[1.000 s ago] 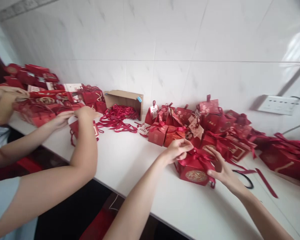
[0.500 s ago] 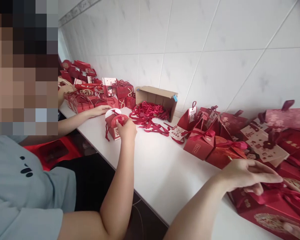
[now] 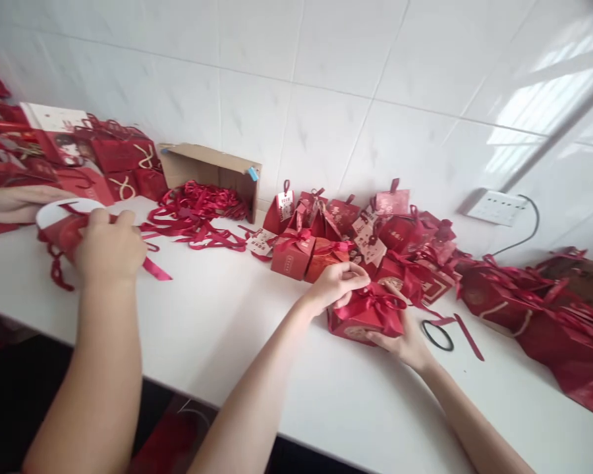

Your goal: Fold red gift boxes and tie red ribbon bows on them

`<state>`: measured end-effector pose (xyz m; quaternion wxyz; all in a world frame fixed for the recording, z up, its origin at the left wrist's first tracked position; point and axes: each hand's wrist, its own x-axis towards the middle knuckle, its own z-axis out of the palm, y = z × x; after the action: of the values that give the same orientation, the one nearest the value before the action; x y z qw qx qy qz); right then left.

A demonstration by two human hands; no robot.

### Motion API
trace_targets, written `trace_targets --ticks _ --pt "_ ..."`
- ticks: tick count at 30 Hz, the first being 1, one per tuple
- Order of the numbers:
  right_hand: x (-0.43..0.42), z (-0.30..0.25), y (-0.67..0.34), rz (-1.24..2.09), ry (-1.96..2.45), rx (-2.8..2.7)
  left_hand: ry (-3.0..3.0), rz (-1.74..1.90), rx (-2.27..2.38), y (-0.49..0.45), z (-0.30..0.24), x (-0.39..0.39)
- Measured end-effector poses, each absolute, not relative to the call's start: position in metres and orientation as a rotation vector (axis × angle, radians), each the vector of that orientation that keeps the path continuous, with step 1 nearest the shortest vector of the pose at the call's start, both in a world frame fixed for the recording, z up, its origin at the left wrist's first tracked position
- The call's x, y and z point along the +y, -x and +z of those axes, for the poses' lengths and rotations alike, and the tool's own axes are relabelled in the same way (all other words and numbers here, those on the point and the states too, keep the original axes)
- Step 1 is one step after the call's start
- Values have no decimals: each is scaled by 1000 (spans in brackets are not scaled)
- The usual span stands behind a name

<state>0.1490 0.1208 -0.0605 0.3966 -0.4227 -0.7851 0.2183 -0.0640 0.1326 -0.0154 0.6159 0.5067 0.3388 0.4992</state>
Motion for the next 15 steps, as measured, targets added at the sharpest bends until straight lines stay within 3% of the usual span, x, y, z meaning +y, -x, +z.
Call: trace_targets --ticks 4,15 --pt "127 -66 -150 542 951 -2050 -1281 1066 657 47 -16 134" --pt "129 -54 -156 234 892 -2144 -1551 1166 896 52 -3 123"
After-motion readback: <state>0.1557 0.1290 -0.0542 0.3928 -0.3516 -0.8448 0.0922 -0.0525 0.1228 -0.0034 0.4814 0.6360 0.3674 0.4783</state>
